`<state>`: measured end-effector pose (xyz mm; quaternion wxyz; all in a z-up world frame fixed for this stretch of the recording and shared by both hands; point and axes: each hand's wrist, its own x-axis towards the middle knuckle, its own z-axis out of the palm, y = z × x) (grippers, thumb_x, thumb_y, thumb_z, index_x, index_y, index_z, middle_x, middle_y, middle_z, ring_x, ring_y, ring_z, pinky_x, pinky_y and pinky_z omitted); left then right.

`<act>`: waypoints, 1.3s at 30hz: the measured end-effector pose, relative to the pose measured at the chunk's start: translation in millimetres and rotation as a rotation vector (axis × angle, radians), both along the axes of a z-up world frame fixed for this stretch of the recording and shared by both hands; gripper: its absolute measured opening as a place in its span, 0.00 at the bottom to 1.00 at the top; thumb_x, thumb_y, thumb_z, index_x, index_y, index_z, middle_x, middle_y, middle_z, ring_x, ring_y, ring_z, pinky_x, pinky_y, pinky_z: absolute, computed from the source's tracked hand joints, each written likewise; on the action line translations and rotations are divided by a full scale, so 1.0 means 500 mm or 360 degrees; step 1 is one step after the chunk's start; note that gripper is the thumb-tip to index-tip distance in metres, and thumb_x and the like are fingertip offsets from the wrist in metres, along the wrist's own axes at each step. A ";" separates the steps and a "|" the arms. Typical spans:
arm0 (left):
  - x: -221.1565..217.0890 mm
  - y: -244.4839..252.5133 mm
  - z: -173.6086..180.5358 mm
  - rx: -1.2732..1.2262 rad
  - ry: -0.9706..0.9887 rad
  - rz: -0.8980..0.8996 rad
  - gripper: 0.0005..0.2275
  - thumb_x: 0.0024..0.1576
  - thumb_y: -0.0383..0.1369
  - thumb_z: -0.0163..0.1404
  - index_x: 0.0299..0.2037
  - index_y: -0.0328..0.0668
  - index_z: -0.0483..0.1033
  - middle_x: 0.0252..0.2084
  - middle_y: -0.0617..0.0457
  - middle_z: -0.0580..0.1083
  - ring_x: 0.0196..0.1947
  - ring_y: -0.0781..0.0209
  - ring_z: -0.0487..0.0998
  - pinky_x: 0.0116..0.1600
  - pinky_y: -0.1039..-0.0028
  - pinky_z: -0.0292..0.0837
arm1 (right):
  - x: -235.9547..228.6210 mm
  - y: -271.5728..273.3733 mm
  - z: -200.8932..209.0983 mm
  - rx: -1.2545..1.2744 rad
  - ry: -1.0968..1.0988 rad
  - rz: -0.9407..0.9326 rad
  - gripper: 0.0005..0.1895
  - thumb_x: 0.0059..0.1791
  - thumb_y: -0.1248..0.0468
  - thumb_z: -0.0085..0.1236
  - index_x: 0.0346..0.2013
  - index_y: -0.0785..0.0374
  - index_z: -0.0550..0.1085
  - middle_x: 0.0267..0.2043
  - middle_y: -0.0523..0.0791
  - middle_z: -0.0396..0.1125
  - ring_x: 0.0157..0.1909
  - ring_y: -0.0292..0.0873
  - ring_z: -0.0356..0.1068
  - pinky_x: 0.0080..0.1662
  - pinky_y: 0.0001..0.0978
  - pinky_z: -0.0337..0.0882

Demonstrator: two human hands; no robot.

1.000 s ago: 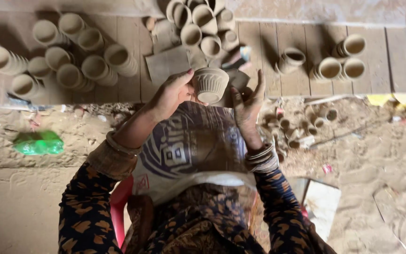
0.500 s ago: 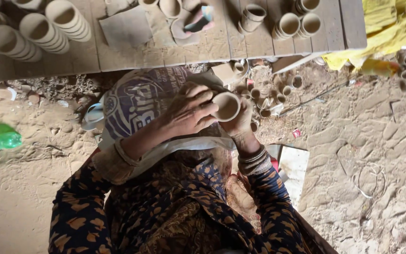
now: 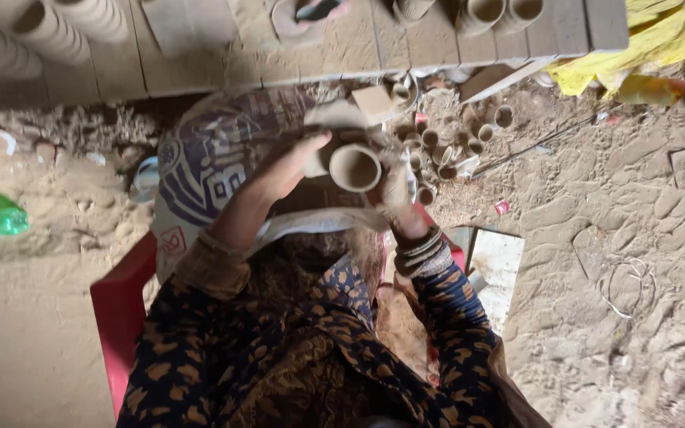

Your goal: The person gathers small clay cups by hand and then sits to shape new ones by pressing clay into a pre-made cup mold. They carefully remove the formed clay from the mold and place the finished cups onto a wooden board.

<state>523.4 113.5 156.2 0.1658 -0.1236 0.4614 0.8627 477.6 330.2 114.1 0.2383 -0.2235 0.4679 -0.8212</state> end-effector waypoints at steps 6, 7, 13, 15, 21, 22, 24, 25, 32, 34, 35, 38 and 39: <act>0.048 0.009 -0.039 -0.1330 0.0383 0.0543 0.14 0.70 0.37 0.46 0.53 0.33 0.78 0.44 0.42 0.80 0.37 0.56 0.80 0.43 0.62 0.73 | -0.045 0.009 -0.028 0.0174 -0.0561 -0.0192 0.51 0.55 0.29 0.52 0.64 0.77 0.62 0.60 0.59 0.66 0.63 0.57 0.68 0.64 0.57 0.69; 0.056 0.025 -0.010 -0.1559 0.0797 0.0636 0.13 0.71 0.32 0.43 0.59 0.30 0.72 0.52 0.39 0.77 0.41 0.57 0.79 0.46 0.65 0.78 | -0.045 0.007 -0.026 0.0125 -0.0719 -0.0156 0.50 0.55 0.28 0.46 0.66 0.74 0.63 0.60 0.57 0.68 0.61 0.55 0.69 0.61 0.55 0.70; 0.080 0.124 0.121 -0.2643 0.1893 0.0563 0.20 0.67 0.40 0.42 0.62 0.32 0.65 0.62 0.33 0.67 0.59 0.43 0.73 0.60 0.54 0.72 | -0.031 -0.006 -0.064 0.0056 -0.1050 -0.0145 0.42 0.54 0.33 0.37 0.64 0.67 0.65 0.52 0.53 0.72 0.53 0.49 0.74 0.52 0.48 0.80; 0.063 0.138 0.115 -0.2580 0.1859 0.0484 0.29 0.64 0.48 0.42 0.63 0.24 0.61 0.62 0.29 0.64 0.59 0.37 0.70 0.61 0.51 0.70 | -0.012 -0.055 -0.076 0.0275 -0.0938 -0.0310 0.39 0.53 0.36 0.37 0.63 0.65 0.65 0.54 0.52 0.72 0.56 0.48 0.75 0.55 0.47 0.81; -0.061 0.192 0.046 -0.1509 0.0404 0.0044 0.19 0.65 0.45 0.44 0.58 0.38 0.68 0.55 0.36 0.70 0.52 0.51 0.72 0.59 0.55 0.71 | -0.107 0.041 -0.268 0.1522 0.1432 -0.0823 0.28 0.65 0.47 0.31 0.53 0.65 0.74 0.34 0.45 0.73 0.33 0.38 0.73 0.32 0.31 0.72; -0.069 0.215 0.036 -0.1142 0.0369 0.0265 0.23 0.63 0.45 0.42 0.64 0.42 0.61 0.54 0.37 0.73 0.48 0.51 0.75 0.56 0.57 0.75 | -0.101 0.037 -0.235 0.1197 0.1062 -0.0793 0.27 0.64 0.50 0.29 0.52 0.64 0.75 0.31 0.44 0.72 0.30 0.37 0.74 0.29 0.29 0.73; -0.049 0.238 0.018 -0.0782 0.0313 0.0468 0.28 0.61 0.45 0.40 0.71 0.46 0.54 0.53 0.37 0.76 0.45 0.50 0.77 0.53 0.60 0.79 | -0.051 -0.008 -0.199 0.0876 0.0664 -0.0740 0.26 0.63 0.53 0.28 0.50 0.63 0.76 0.29 0.42 0.72 0.27 0.36 0.74 0.26 0.28 0.74; -0.030 0.244 0.012 -0.1076 0.0652 0.0562 0.27 0.62 0.45 0.40 0.71 0.46 0.54 0.56 0.35 0.72 0.49 0.48 0.75 0.55 0.57 0.75 | -0.028 -0.050 -0.190 0.1353 0.0925 -0.1169 0.20 0.62 0.55 0.29 0.56 0.61 0.69 0.34 0.40 0.71 0.33 0.38 0.74 0.29 0.30 0.74; 0.024 0.146 -0.006 -0.2057 0.2865 0.0144 0.33 0.59 0.65 0.38 0.69 0.58 0.60 0.68 0.42 0.62 0.65 0.38 0.65 0.64 0.30 0.52 | 0.112 -0.163 0.018 0.3805 0.1917 -0.2903 0.30 0.64 0.60 0.36 0.79 0.55 0.40 0.71 0.49 0.57 0.67 0.51 0.68 0.50 0.58 0.77; 0.025 0.117 0.040 -0.2121 0.2910 0.0172 0.30 0.62 0.62 0.39 0.67 0.56 0.63 0.68 0.41 0.63 0.66 0.39 0.64 0.62 0.34 0.57 | 0.071 -0.123 -0.085 0.3836 0.1849 -0.2433 0.26 0.65 0.58 0.36 0.76 0.54 0.43 0.68 0.49 0.59 0.63 0.50 0.68 0.49 0.55 0.77; 0.024 0.108 0.061 -0.2196 0.2949 0.0226 0.27 0.65 0.60 0.39 0.66 0.54 0.66 0.68 0.40 0.64 0.66 0.40 0.64 0.60 0.38 0.62 | 0.070 -0.097 -0.137 0.3808 0.1794 -0.1990 0.22 0.66 0.56 0.35 0.73 0.54 0.47 0.66 0.48 0.60 0.60 0.49 0.68 0.48 0.51 0.76; 0.016 0.194 -0.017 -0.1966 0.2259 0.0789 0.19 0.70 0.47 0.40 0.64 0.48 0.70 0.67 0.39 0.66 0.68 0.39 0.65 0.61 0.49 0.73 | -0.012 0.013 -0.266 0.3513 0.1566 -0.0811 0.14 0.68 0.50 0.32 0.64 0.51 0.57 0.57 0.47 0.66 0.50 0.46 0.68 0.46 0.41 0.75; 0.014 0.196 -0.009 -0.1949 0.2266 0.0774 0.19 0.70 0.47 0.40 0.64 0.48 0.70 0.67 0.39 0.66 0.68 0.39 0.65 0.61 0.49 0.73 | 0.002 0.113 -0.318 0.3362 0.1471 -0.0455 0.14 0.68 0.48 0.30 0.61 0.50 0.60 0.55 0.46 0.67 0.47 0.45 0.69 0.45 0.37 0.74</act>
